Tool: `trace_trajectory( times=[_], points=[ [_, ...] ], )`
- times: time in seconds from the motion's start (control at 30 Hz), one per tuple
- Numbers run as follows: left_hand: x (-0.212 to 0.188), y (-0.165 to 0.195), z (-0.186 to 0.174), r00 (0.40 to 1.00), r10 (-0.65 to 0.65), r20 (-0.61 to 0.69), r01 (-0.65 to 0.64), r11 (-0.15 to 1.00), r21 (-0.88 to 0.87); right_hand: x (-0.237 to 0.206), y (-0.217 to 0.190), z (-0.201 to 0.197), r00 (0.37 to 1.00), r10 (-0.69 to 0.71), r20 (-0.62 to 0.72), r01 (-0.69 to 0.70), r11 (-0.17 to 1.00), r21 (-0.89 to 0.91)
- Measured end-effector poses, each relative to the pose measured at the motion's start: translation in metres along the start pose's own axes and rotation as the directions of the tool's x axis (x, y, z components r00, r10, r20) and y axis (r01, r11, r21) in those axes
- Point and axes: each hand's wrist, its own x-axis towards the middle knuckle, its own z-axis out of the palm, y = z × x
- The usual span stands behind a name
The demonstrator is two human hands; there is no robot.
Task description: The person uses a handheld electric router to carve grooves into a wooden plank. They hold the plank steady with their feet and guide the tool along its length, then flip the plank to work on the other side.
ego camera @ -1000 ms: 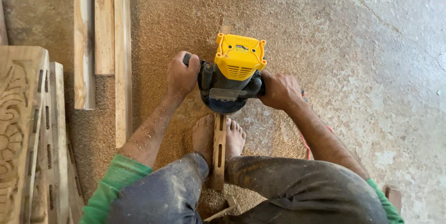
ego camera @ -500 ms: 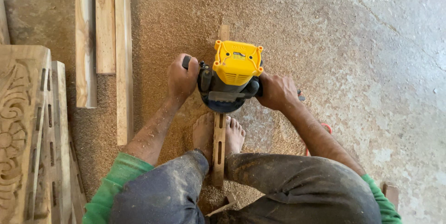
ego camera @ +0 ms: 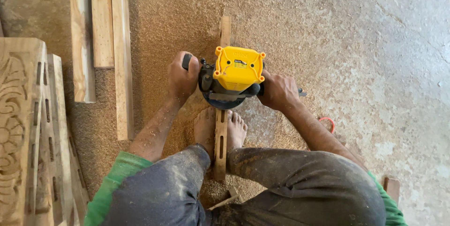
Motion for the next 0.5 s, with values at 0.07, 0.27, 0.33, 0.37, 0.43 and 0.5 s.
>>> trace_trajectory(
  times=[0.07, 0.27, 0.33, 0.37, 0.43, 0.5],
  points=[
    [-0.004, 0.000, -0.001, 1.000, 0.022, -0.007, -0.022, 1.000, 0.016, -0.002, 0.000, 0.004, 0.997, -0.046, -0.057, 0.047, 0.999, 0.010],
    [-0.008, -0.004, -0.003, 1.000, 0.030, 0.005, -0.030, 0.999, 0.013, -0.006, 0.000, 0.006, 0.996, -0.048, -0.069, 0.049, 0.999, 0.023],
    [-0.011, -0.006, -0.003, 1.000, 0.025, 0.006, -0.025, 1.000, 0.011, -0.012, -0.002, 0.006, 0.999, -0.028, -0.041, 0.029, 0.999, 0.027],
    [-0.013, -0.007, -0.003, 1.000, 0.022, 0.009, -0.022, 1.000, 0.009, -0.014, -0.004, 0.005, 0.999, -0.018, -0.034, 0.019, 0.999, 0.029],
    [-0.022, -0.008, -0.004, 1.000, 0.025, 0.001, -0.025, 0.999, 0.033, -0.025, -0.007, 0.006, 0.999, -0.019, -0.042, 0.021, 0.999, 0.030],
    [-0.033, -0.007, -0.007, 0.998, 0.048, -0.027, -0.046, 0.995, 0.086, -0.037, -0.011, 0.007, 0.995, -0.046, -0.086, 0.048, 0.999, 0.025]
  ],
)
